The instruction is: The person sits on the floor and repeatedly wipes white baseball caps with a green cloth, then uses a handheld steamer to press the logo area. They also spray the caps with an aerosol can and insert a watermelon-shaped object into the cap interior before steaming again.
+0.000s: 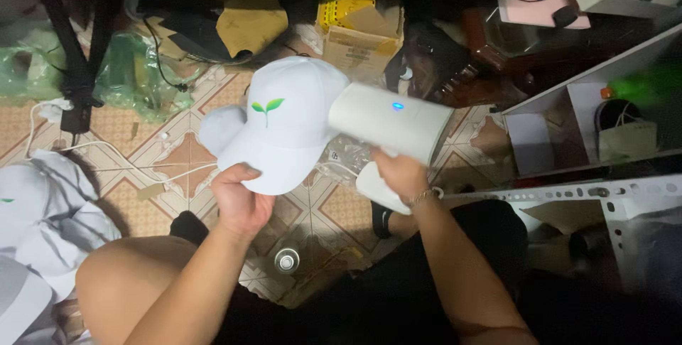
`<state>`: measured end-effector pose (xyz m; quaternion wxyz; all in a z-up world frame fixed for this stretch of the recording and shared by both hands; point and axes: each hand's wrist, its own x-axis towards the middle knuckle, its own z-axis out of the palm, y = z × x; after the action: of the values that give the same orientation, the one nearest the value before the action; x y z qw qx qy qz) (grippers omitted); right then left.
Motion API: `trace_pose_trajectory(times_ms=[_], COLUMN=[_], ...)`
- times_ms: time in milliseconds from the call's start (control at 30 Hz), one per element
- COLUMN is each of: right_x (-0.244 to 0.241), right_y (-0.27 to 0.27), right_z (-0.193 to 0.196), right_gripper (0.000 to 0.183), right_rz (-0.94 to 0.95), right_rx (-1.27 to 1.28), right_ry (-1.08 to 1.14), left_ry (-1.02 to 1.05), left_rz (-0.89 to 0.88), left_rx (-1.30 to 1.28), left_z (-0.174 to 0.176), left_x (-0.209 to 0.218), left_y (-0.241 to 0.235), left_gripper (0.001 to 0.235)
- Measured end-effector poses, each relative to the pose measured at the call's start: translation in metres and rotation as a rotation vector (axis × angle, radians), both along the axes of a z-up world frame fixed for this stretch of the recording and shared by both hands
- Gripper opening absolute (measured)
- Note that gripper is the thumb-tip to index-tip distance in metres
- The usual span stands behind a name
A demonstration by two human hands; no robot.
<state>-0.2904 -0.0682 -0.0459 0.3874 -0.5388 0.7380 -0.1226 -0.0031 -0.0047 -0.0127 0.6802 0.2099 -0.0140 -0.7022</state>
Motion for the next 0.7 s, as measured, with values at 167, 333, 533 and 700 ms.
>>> trace_pose_trajectory(times_ms=[167, 333, 533, 700], right_x=[0.003, 0.008, 0.018, 0.033], right_y=[0.003, 0.012, 0.006, 0.010], right_z=[-0.005, -0.007, -0.001, 0.003], right_gripper=[0.026, 0.024, 0.034, 0.030], right_rz=[0.504, 0.680, 0.526, 0.173], right_rx=[-0.821, -0.597, -0.892, -0.467], right_ry=[0.062, 0.443, -0.008, -0.118], left_ry=[-0.063, -0.200, -0.266, -0.299], left_rz=[-0.028, -0.019, 0.014, 0.054], left_rx=[0.036, 0.061, 0.070, 0.111], left_z=[-0.009, -0.014, -0.005, -0.007], left_x=[-0.003, -0.009, -0.016, -0.014], left_y=[-0.001, 0.005, 0.007, 0.008], left_gripper=[0.067, 0.063, 0.060, 0.050])
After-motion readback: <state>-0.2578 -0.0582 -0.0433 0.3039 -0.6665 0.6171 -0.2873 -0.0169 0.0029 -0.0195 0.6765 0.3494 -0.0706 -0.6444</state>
